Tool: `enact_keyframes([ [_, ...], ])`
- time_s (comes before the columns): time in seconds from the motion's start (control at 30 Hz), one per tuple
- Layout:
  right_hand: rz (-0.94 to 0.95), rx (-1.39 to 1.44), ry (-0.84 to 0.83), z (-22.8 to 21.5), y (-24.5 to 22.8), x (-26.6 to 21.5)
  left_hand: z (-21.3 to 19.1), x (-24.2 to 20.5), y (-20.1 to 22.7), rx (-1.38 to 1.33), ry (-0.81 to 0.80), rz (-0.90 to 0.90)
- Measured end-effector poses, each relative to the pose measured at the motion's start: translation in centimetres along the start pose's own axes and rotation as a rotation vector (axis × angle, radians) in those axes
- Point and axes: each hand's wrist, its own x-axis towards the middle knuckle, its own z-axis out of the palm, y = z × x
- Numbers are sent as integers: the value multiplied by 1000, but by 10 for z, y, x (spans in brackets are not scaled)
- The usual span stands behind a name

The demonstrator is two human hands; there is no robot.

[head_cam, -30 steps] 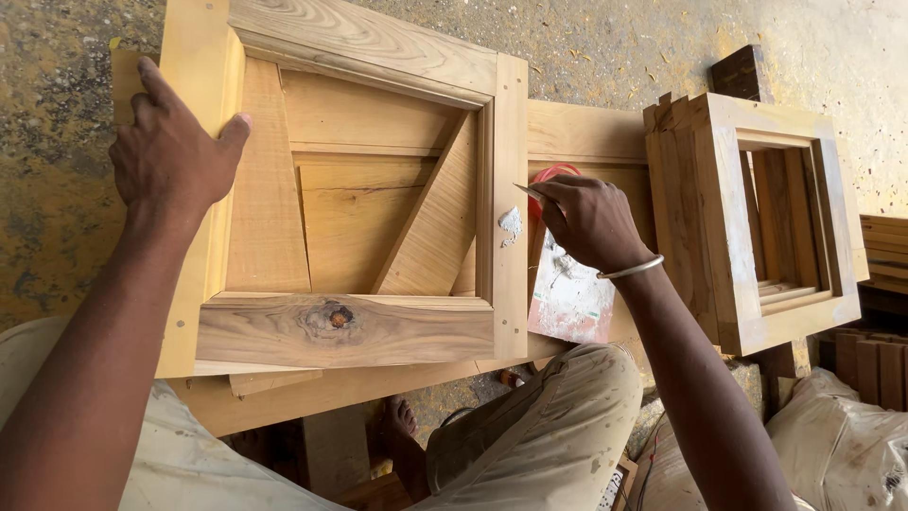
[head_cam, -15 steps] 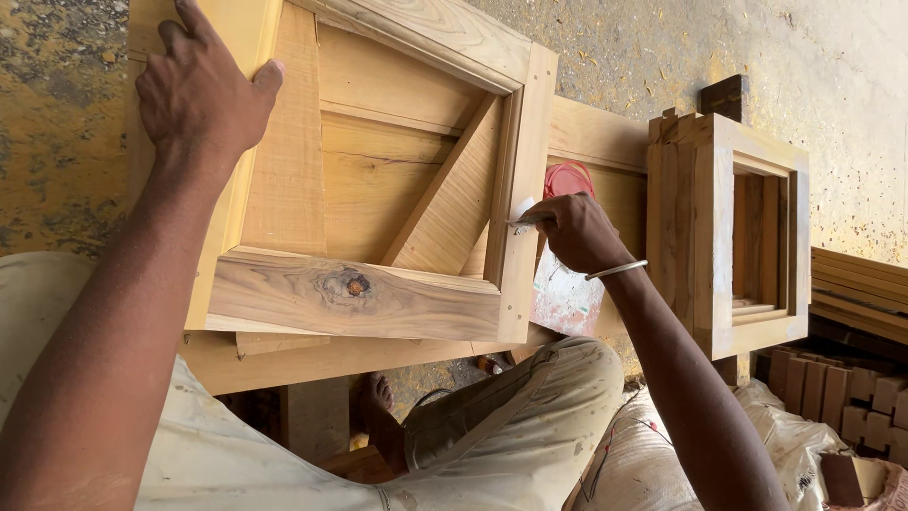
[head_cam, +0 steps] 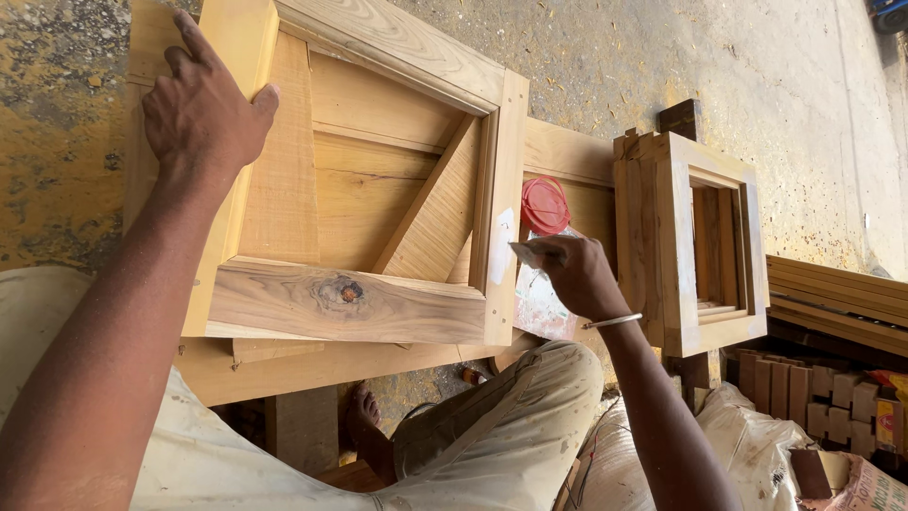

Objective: The person fills a hole in a wooden frame with sawdust and glue, then smooths the surface with a metal scraper. They use a plastic jar to hold sawdust and a small bottle for glue.

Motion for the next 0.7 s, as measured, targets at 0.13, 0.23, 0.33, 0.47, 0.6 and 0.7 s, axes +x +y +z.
enact_keyframes([
  [0.13,-29,19,48,-11,14,27,1,1,-4,4,13,12],
  [0.23,-113,-46,10,-2,20,55,1,0,-2,35,55,29],
  [0.33,-171,-131,5,11,22,76,-2,1,-1,-21,-10,-9],
  [0.47,-122,-159,-56,25,27,75,1,-3,-3,12,7,-21],
  [0.6,-192,-145,-112,21,25,59,-2,2,1,-23,-4,-11],
  [0.7,-21,-190,-191,21,16,38,0,0,-3,-25,2,-11],
])
